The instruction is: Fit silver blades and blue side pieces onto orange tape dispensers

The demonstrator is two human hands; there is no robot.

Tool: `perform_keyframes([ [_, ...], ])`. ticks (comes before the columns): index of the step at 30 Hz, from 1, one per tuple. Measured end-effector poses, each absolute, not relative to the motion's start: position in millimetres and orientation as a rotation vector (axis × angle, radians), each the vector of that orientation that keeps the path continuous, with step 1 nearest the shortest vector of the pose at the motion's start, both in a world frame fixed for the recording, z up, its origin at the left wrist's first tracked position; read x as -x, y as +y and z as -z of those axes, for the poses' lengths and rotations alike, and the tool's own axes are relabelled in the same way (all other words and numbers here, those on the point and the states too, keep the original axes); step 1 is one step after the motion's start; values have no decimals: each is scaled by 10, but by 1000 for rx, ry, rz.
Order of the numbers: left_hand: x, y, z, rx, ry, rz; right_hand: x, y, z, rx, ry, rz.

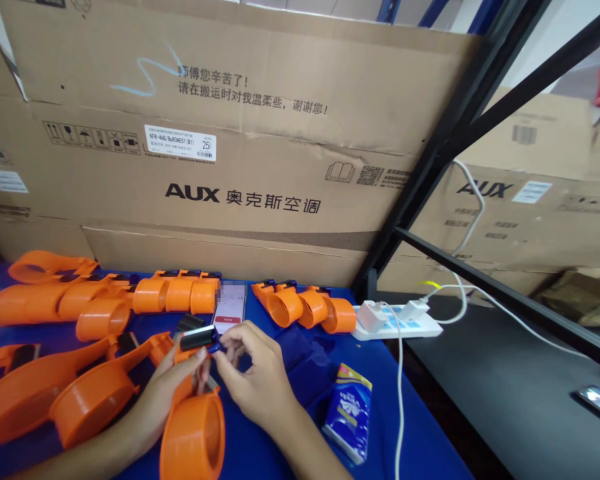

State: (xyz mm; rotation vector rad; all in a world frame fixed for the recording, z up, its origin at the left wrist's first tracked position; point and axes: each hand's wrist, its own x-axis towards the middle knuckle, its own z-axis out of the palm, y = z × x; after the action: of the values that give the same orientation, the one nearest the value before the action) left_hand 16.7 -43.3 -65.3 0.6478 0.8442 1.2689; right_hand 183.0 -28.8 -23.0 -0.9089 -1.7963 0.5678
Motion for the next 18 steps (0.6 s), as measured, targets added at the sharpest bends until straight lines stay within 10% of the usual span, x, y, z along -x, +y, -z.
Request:
perform_keyframes([
  [18,-176,-436,651,-581,796,-1297,-1843,-358,276,829,-2016,-149],
])
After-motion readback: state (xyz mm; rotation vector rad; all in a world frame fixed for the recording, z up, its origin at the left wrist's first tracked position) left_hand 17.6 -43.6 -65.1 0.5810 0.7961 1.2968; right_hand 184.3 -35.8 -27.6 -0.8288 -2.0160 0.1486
